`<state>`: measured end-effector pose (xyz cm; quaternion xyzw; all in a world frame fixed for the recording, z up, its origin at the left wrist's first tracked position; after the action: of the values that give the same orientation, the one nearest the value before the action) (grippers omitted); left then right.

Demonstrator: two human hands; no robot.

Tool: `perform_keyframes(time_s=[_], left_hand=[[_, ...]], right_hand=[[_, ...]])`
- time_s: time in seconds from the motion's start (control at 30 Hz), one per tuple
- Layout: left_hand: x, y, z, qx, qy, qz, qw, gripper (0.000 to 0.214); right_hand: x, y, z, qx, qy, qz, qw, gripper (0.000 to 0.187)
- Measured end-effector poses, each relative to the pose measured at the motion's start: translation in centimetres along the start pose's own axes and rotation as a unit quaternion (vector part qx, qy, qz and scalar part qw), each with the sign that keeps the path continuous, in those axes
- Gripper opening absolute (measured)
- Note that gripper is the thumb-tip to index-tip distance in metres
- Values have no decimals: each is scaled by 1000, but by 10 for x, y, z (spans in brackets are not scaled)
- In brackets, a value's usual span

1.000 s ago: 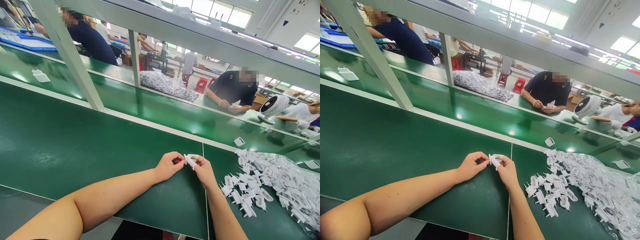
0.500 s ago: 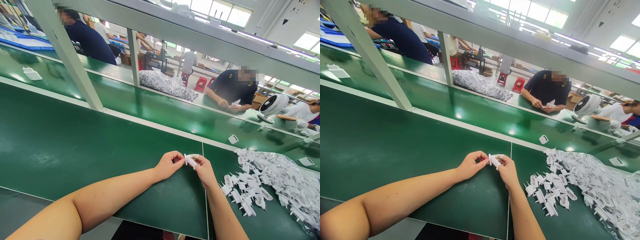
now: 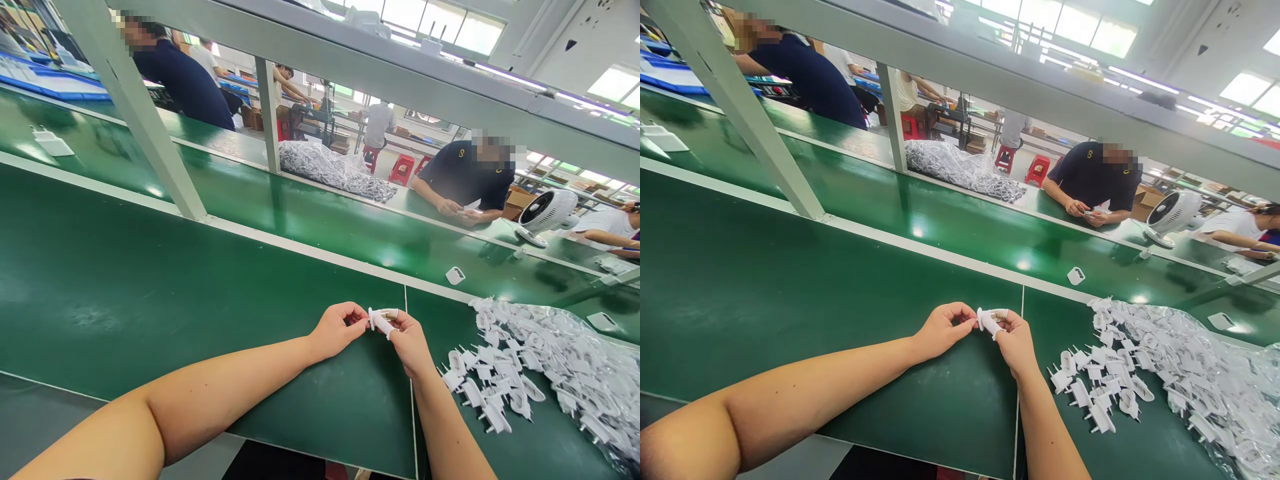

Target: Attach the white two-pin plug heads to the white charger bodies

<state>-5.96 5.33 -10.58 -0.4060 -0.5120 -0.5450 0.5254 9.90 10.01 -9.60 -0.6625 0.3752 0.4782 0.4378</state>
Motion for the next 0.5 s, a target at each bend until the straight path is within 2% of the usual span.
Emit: perform_keyframes(time_s=[0.5], left_hand=[[-1, -1, 1, 7, -6, 1, 1000, 12]], right_hand=[[-1, 1, 0, -2, -3, -5, 1000, 37]])
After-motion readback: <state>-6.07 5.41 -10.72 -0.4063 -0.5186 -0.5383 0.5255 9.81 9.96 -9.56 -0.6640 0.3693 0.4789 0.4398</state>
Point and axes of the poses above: each hand's wrist, its own z-axis towards the middle knuckle, its own y-axis out of the palm, x = y × z, the point moved 9 cm from there along z, towards the middle knuckle, and after that the axes turned 10 degrees about -z, right-handed, at the moved point
